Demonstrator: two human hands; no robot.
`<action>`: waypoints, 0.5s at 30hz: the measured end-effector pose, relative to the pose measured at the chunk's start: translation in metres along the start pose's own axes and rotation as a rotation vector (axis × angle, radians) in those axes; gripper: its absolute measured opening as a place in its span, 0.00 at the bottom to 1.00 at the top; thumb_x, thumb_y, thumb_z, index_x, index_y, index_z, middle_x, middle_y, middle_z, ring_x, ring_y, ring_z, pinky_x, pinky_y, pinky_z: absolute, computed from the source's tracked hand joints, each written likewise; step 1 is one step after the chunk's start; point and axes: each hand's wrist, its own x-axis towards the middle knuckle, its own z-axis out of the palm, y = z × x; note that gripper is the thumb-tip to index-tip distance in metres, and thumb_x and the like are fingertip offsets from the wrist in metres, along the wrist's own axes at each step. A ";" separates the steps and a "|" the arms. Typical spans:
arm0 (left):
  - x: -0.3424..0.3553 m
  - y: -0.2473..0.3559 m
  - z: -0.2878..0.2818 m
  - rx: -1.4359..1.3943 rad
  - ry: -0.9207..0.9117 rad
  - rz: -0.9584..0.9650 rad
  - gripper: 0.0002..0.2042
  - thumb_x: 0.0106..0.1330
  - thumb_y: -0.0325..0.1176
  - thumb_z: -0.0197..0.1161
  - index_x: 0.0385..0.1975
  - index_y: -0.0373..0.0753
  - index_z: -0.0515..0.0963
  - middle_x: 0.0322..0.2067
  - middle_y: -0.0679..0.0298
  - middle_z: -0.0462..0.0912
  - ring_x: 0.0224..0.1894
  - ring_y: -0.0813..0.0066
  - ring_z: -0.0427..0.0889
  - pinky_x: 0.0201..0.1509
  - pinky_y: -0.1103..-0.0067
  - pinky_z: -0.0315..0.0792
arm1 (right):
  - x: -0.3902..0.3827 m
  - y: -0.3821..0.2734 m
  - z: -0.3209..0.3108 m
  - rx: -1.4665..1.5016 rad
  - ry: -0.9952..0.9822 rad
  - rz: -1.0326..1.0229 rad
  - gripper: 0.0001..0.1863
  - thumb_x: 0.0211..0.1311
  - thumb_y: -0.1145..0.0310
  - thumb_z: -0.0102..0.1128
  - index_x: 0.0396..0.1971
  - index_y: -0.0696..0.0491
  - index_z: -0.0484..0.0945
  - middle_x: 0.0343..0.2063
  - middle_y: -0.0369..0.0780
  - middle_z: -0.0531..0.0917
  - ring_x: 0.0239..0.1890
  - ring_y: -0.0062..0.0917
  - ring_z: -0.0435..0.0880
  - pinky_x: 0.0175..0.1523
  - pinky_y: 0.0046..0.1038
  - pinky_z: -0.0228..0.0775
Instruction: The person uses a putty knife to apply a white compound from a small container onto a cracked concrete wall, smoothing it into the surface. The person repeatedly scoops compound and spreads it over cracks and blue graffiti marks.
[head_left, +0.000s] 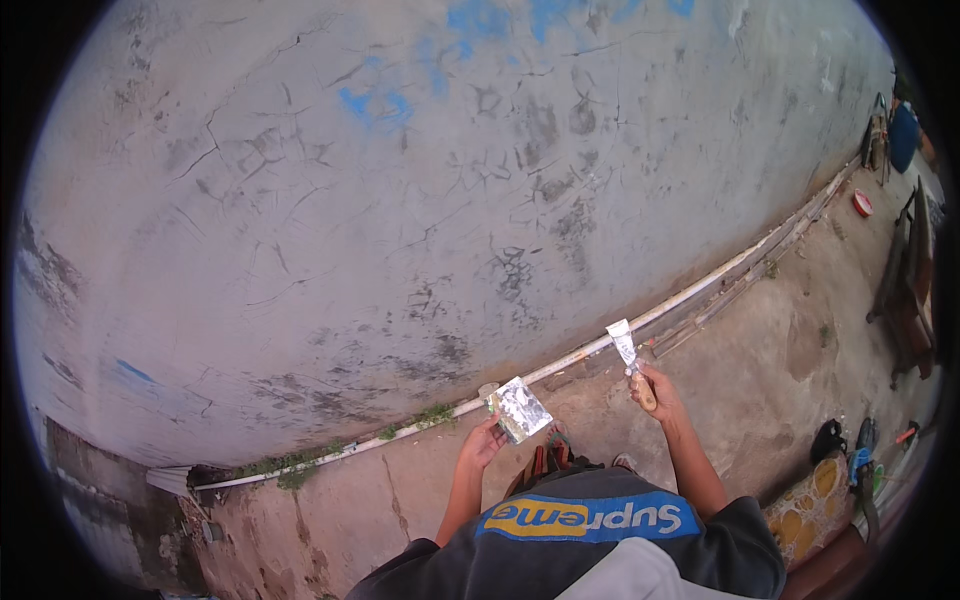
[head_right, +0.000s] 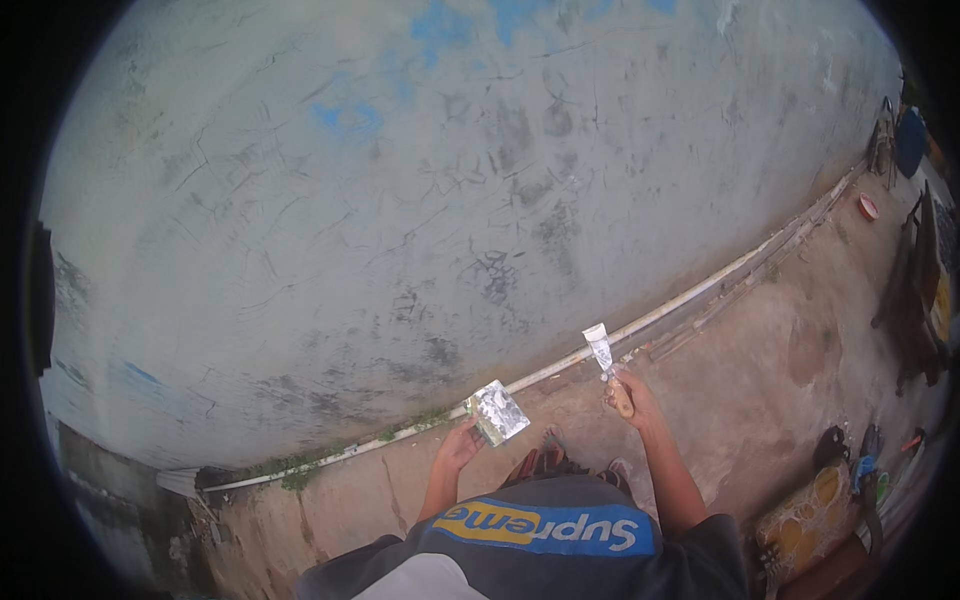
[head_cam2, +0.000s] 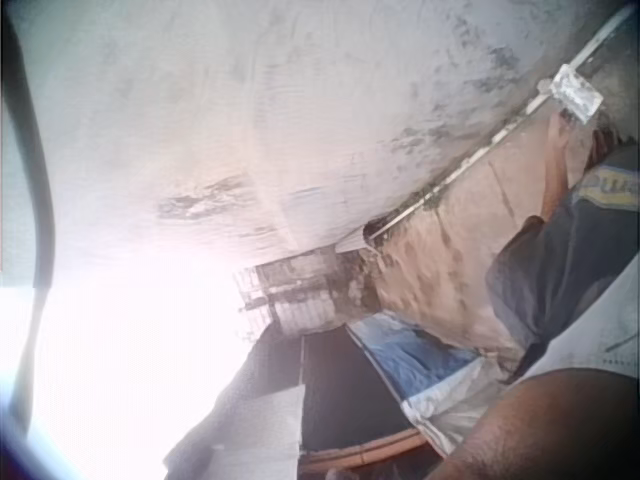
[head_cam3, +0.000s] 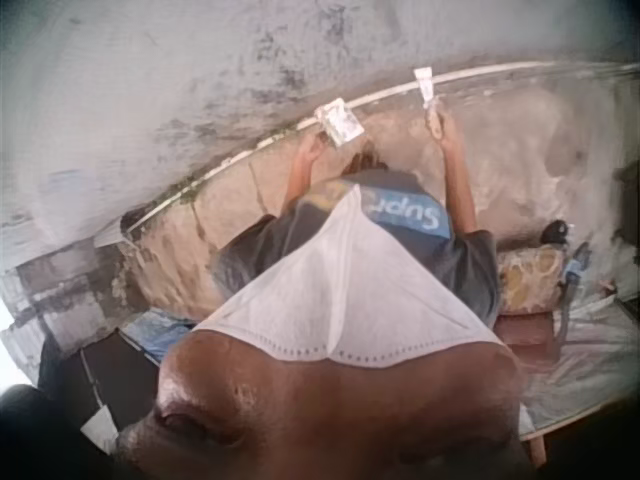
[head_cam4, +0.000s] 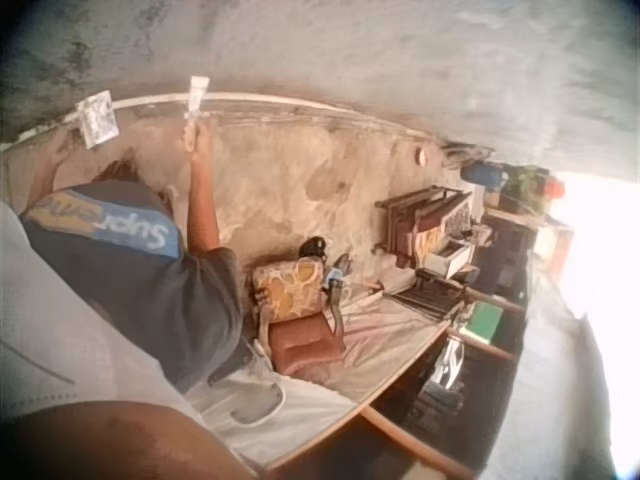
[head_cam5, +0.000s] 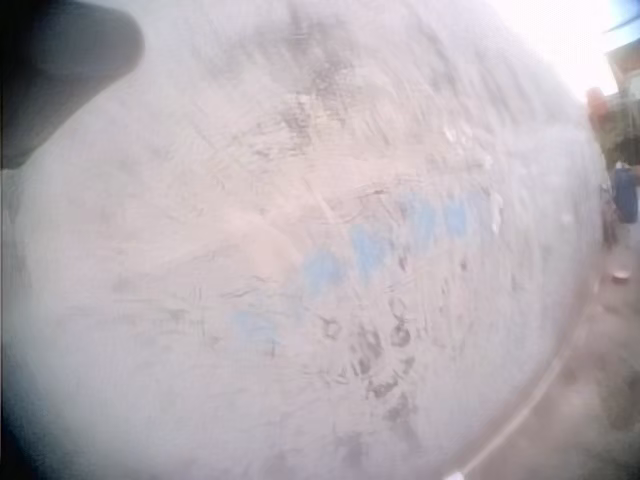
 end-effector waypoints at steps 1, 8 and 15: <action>-0.005 -0.010 0.003 -0.002 -0.002 0.010 0.20 0.63 0.36 0.61 0.53 0.39 0.68 0.49 0.63 0.75 0.53 0.70 0.73 0.60 0.73 0.66 | -0.011 -0.008 -0.007 0.000 0.037 -0.030 0.11 0.63 0.64 0.54 0.40 0.54 0.70 0.28 0.37 0.76 0.23 0.20 0.73 0.22 0.21 0.67; -0.034 -0.045 0.024 -0.092 -0.005 0.064 0.16 0.63 0.35 0.61 0.49 0.39 0.70 0.45 0.65 0.77 0.49 0.75 0.75 0.55 0.79 0.71 | -0.080 -0.006 -0.053 0.186 0.185 -0.090 0.12 0.65 0.62 0.50 0.40 0.55 0.70 0.27 0.37 0.76 0.22 0.19 0.73 0.23 0.20 0.68; -0.048 -0.046 0.010 -0.150 0.029 0.094 0.15 0.63 0.35 0.61 0.48 0.41 0.71 0.43 0.69 0.77 0.46 0.79 0.76 0.50 0.83 0.72 | -0.045 -0.001 -0.018 0.174 0.103 0.009 0.13 0.65 0.61 0.50 0.42 0.55 0.70 0.27 0.37 0.76 0.23 0.19 0.73 0.24 0.19 0.67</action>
